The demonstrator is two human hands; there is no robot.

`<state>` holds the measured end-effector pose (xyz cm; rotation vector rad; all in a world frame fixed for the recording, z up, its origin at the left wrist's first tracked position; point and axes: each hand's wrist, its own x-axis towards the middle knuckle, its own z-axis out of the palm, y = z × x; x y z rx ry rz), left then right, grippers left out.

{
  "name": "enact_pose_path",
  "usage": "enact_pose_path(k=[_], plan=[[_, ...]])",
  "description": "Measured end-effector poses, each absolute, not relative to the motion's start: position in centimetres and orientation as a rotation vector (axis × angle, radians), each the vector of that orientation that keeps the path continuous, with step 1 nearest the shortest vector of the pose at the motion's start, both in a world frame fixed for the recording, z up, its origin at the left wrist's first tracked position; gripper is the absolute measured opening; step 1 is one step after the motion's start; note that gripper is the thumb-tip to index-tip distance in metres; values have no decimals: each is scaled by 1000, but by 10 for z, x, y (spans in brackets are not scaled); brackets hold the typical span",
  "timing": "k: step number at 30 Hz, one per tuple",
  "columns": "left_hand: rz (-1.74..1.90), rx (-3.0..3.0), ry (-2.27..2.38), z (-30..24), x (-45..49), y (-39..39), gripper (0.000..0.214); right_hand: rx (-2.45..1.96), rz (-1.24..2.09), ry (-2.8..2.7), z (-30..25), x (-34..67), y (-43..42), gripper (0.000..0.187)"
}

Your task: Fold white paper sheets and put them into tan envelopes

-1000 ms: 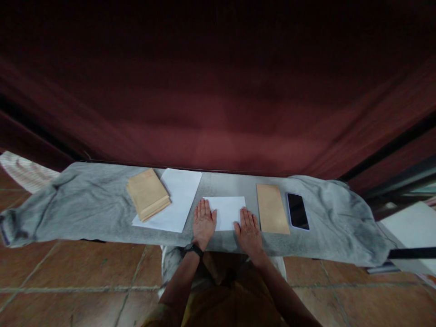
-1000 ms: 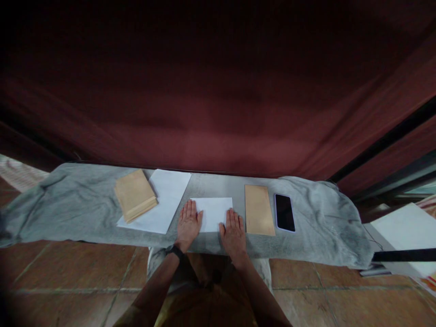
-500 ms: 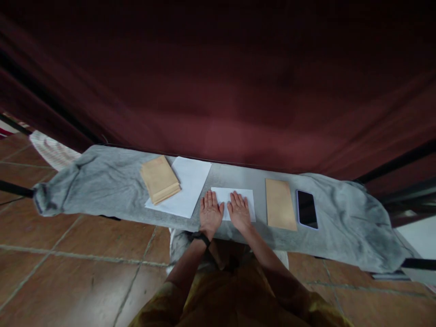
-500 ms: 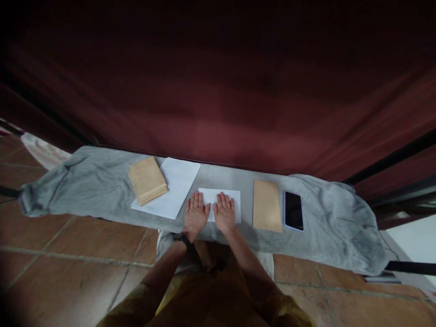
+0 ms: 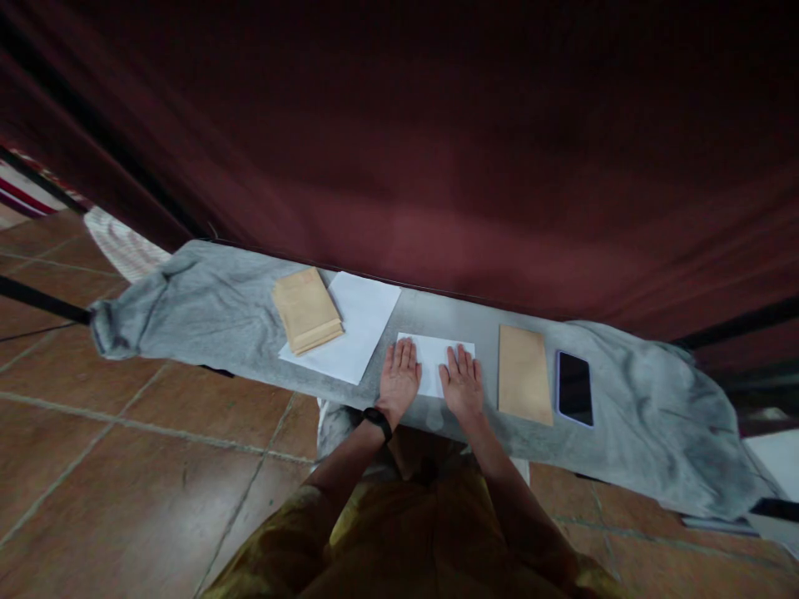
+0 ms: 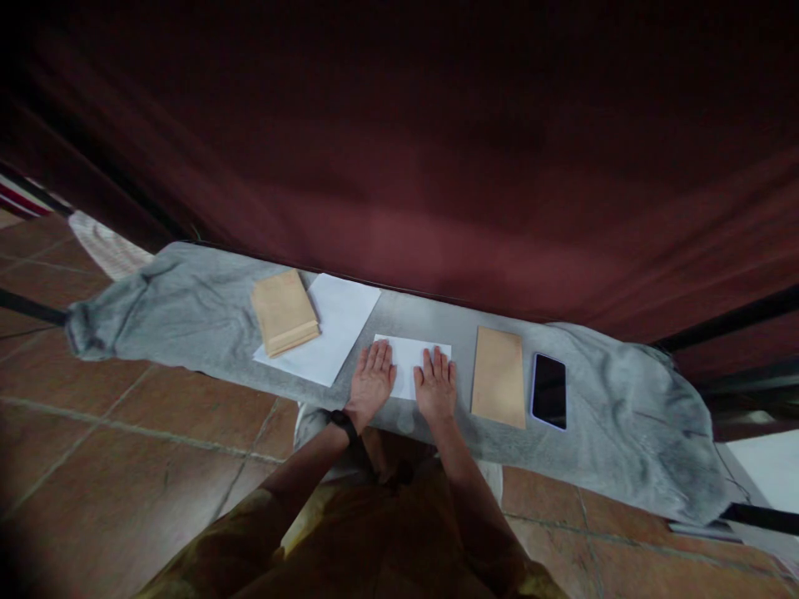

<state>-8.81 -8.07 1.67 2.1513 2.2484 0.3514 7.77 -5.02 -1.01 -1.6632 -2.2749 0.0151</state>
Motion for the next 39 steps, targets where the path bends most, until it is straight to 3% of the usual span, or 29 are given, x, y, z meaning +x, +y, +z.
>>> enact_pose_path(k=[21,39], plan=[[310,2436,1814,17,-60,-69,56,-1652,-18,-2295,-4,80,-53,52],[393,2310,2021,7,-78,-52,57,-1622,10,-2235,-8,78,-52,50]])
